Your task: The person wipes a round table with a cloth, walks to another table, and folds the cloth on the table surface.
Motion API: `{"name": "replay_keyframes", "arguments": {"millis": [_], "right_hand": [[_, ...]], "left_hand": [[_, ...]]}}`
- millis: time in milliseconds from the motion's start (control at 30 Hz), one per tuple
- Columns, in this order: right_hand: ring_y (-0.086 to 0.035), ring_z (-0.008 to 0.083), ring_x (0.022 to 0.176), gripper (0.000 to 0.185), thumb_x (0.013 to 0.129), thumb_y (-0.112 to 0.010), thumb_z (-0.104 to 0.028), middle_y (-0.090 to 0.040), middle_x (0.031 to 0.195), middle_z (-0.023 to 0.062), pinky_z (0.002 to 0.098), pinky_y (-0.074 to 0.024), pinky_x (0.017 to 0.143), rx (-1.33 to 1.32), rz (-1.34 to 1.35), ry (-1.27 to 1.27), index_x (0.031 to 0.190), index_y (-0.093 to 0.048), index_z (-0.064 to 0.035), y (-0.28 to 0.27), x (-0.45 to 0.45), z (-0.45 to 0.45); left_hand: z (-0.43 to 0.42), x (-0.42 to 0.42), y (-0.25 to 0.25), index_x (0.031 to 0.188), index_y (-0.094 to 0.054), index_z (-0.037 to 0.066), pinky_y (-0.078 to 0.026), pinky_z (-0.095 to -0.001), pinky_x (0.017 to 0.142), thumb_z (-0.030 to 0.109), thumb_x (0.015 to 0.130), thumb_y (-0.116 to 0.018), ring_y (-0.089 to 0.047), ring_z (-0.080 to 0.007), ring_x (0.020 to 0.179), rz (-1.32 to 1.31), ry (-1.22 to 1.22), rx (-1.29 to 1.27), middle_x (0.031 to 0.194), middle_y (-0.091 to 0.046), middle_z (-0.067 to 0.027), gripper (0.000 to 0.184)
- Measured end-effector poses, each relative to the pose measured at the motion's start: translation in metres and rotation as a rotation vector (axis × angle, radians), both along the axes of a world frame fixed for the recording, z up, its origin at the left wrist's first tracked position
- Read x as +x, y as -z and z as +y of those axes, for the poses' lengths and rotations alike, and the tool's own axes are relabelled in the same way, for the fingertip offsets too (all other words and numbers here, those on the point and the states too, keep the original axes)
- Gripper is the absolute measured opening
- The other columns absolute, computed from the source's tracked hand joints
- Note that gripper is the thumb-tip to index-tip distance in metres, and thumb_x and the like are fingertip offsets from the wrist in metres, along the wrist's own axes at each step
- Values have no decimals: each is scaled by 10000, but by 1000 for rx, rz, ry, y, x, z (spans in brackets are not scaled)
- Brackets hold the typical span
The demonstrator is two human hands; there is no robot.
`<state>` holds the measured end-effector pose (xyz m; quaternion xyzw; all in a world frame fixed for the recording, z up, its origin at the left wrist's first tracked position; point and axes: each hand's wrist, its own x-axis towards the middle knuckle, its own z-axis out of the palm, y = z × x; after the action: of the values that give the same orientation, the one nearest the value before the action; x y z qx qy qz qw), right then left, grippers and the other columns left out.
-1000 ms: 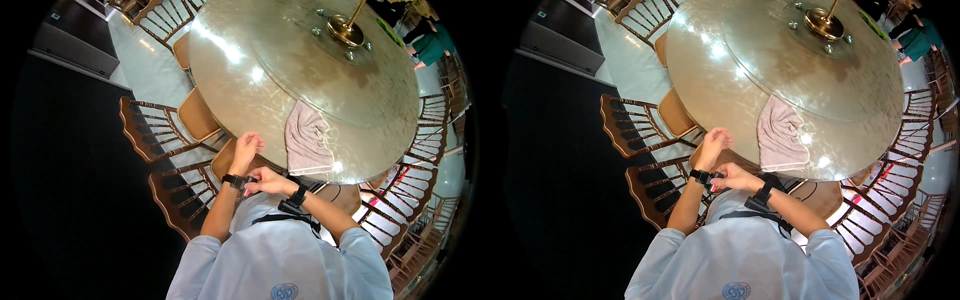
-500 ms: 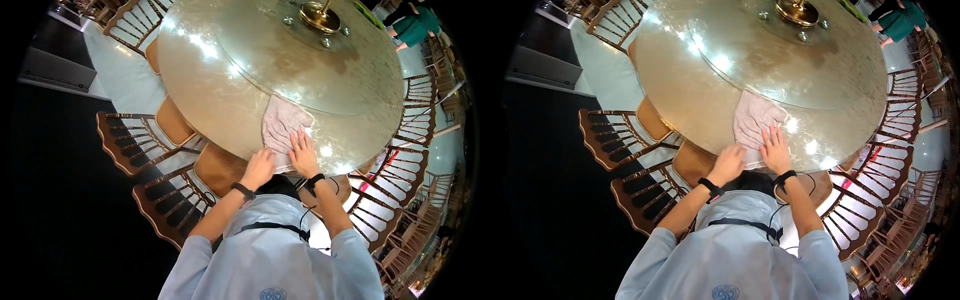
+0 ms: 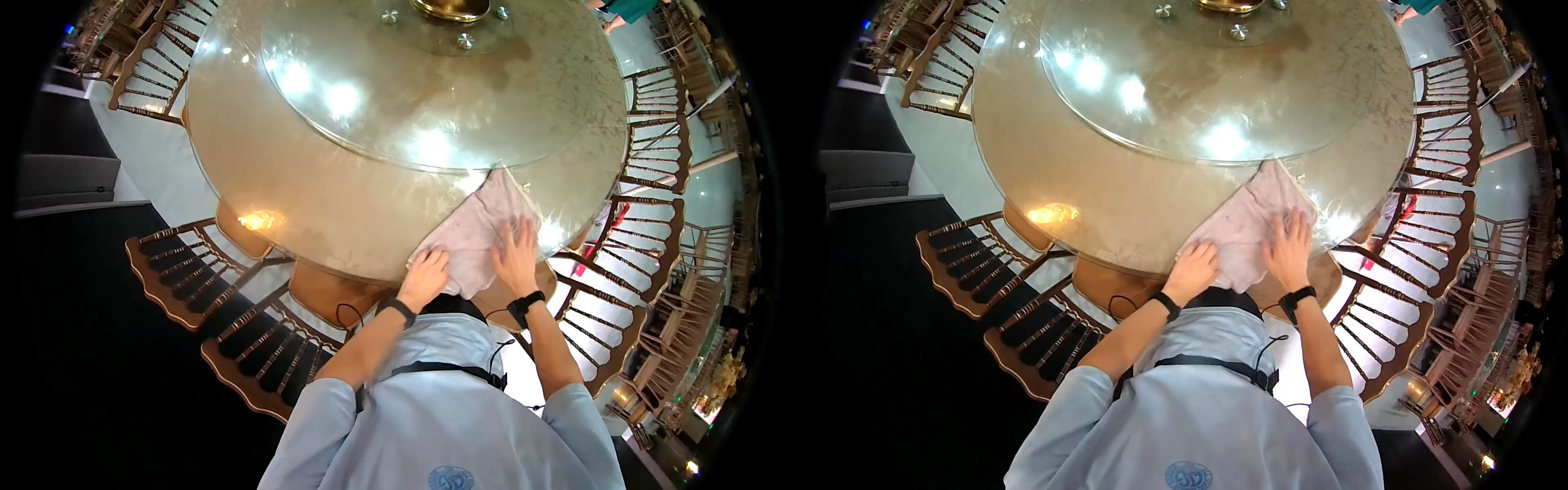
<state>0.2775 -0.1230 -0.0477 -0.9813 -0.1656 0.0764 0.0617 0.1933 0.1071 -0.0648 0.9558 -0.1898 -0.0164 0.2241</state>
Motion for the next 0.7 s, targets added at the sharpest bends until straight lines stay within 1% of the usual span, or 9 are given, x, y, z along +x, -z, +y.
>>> {"name": "replay_keyframes", "arguments": {"millis": [167, 333, 400, 433, 500, 533, 600, 633, 700], "right_hand": [[-196, 533, 1377, 704, 814, -579, -362, -203, 1504, 332, 628, -203, 1095, 108, 28, -192, 1454, -381, -146, 29, 17, 60], [-188, 512, 1390, 747, 806, -595, -439, -200, 1513, 322, 619, -186, 1104, 298, 18, -288, 1477, -360, -209, 35, 18, 126], [-199, 491, 1392, 745, 808, -598, -449, -213, 1513, 311, 597, -181, 1114, 295, 1, -237, 1475, -365, -214, 33, 18, 140], [-210, 470, 1395, 743, 809, -601, -459, -226, 1513, 300, 575, -177, 1123, 287, -1, -201, 1474, -370, -220, 33, 19, 141], [-222, 440, 1398, 731, 813, -602, -453, -241, 1516, 277, 549, -179, 1130, 364, -5, -198, 1470, -379, -221, 39, 26, 130], [-235, 409, 1401, 720, 817, -602, -447, -255, 1519, 255, 523, -182, 1136, 425, 2, -225, 1466, -388, -223, 41, 29, 121], [-245, 389, 1402, 700, 821, -603, -442, -267, 1520, 237, 510, -188, 1137, 439, -16, -194, 1456, -405, -224, 43, 35, 102], [-254, 368, 1404, 680, 824, -603, -437, -279, 1521, 219, 496, -195, 1139, 445, -30, -191, 1446, -423, -226, 41, 39, 90], [-256, 363, 1405, 670, 825, -604, -439, -286, 1520, 214, 497, -194, 1139, 415, -43, -113, 1438, -434, -231, 36, 44, 64]], "left_hand": [[60, -3, 0, 1059, -607, 50, -371, -418, 1006, 313, 808, -656, -484, -258, 1187, 27, 68, 260, 1175, -565, -95, 367], [107, 0, -19, 1177, -539, 54, -398, -422, 970, 248, 757, -717, -509, -256, 1168, 141, -214, 317, 1195, -554, -91, 496], [105, 0, -25, 1218, -506, 44, -360, -470, 1026, 227, 732, -720, -435, -364, 1233, 267, -480, 235, 1281, -486, -182, 562], [101, -7, -11, 1218, -506, 44, -360, -470, 1026, 227, 732, -720, -435, -364, 1233, 259, -459, 248, 1281, -486, -182, 562], [96, -16, 33, 1348, -420, 51, -278, -562, 1080, 293, 738, -710, -271, -485, 1339, 160, -617, 126, 1445, -297, -291, 717], [87, -11, 34, 1348, -420, 51, -278, -562, 1080, 293, 738, -710, -271, -485, 1339, 156, -586, 138, 1445, -297, -291, 717], [59, -8, 37, 1440, -336, 88, -167, -656, 1087, 386, 773, -672, -87, -537, 1397, 344, -767, 31, 1511, -119, -348, 804], [48, -1, 32, 1486, -271, 105, -104, -702, 1065, 479, 822, -614, -11, -523, 1418, 423, -738, 34, 1540, -47, -329, 836], [24, 15, 22, 1492, -272, 112, -82, -705, 1065, 506, 823, -609, -2, -521, 1419, 426, -649, 76, 1542, -50, -324, 846]]}}
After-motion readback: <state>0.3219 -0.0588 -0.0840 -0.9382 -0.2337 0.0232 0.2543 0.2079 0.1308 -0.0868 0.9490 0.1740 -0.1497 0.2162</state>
